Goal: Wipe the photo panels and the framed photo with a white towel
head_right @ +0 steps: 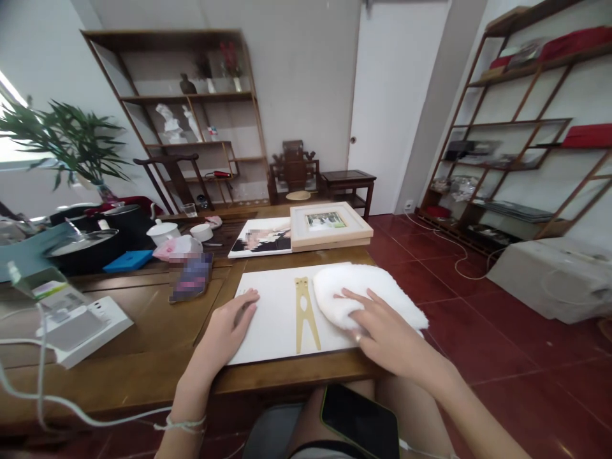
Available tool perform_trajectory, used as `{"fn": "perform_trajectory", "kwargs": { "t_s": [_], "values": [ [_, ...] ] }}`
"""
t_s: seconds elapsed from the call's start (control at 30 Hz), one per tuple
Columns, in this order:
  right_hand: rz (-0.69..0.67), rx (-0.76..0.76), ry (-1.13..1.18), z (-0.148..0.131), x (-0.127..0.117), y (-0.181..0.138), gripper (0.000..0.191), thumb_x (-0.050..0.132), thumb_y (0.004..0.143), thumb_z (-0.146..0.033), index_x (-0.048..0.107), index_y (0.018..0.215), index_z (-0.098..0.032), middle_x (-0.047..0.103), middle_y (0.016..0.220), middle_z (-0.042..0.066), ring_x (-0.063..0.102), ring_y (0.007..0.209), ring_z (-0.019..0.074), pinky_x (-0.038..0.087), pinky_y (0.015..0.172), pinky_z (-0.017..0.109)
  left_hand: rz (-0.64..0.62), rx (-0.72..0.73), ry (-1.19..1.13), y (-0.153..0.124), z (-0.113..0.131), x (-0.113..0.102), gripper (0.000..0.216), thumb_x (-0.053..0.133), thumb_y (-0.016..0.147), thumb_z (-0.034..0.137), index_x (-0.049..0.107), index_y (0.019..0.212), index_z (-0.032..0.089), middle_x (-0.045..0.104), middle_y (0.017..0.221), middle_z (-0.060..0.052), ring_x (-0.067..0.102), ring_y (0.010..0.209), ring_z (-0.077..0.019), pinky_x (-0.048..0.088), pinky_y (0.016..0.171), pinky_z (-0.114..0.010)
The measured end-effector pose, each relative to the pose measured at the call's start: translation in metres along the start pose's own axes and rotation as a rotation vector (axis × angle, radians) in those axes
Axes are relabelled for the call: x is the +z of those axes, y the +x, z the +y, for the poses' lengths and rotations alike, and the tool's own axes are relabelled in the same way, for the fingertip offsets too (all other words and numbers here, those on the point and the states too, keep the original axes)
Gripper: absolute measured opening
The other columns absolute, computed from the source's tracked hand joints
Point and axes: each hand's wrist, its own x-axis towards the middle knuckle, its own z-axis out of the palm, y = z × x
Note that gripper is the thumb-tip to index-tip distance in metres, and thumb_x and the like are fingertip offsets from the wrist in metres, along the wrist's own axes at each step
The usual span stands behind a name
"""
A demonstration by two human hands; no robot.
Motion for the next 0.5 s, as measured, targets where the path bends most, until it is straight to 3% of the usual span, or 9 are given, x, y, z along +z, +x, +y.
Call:
{"fn": "perform_trajectory", "kwargs": {
  "t_s": [0.27,0.37,0.5],
  "values": [
    [0.126,0.076,-0.065,0.015,0.009,0.062,0.031,0.039,0.081,-0.015,0.064,0.097,-0.011,0.045,0.137,0.016,0.030,0.133,0.0238,0.020,0.110,0.049,-0.001,0.001,-0.012,0.000,-0.002,0.001,0.028,0.041,0.087,0.025,0.061,0.103,0.014,0.064,0.117,-0.014,0.055,0.117,-0.0233,0.041,0.101,-0.041],
    [0.120,0.065,-0.076,0.012,0.012,0.058,0.029,0.039,0.081,-0.015,0.065,0.092,-0.011,0.047,0.135,0.017,0.029,0.134,0.0234,0.020,0.110,0.049,-0.002,0.004,-0.019,0.000,-0.003,0.002,0.028,0.042,0.087,0.025,0.062,0.103,0.013,0.064,0.117,-0.015,0.055,0.117,-0.0230,0.041,0.101,-0.040],
    [0.082,-0.002,-0.057,0.000,0.010,0.028,0.026,0.039,0.080,-0.015,0.065,0.084,-0.014,0.046,0.136,0.016,0.028,0.134,0.0231,0.018,0.111,0.050,0.003,0.005,-0.018,-0.001,-0.003,0.002,0.028,0.042,0.087,0.025,0.062,0.104,0.013,0.064,0.116,-0.015,0.055,0.116,-0.0232,0.041,0.101,-0.040]
  ]
}}
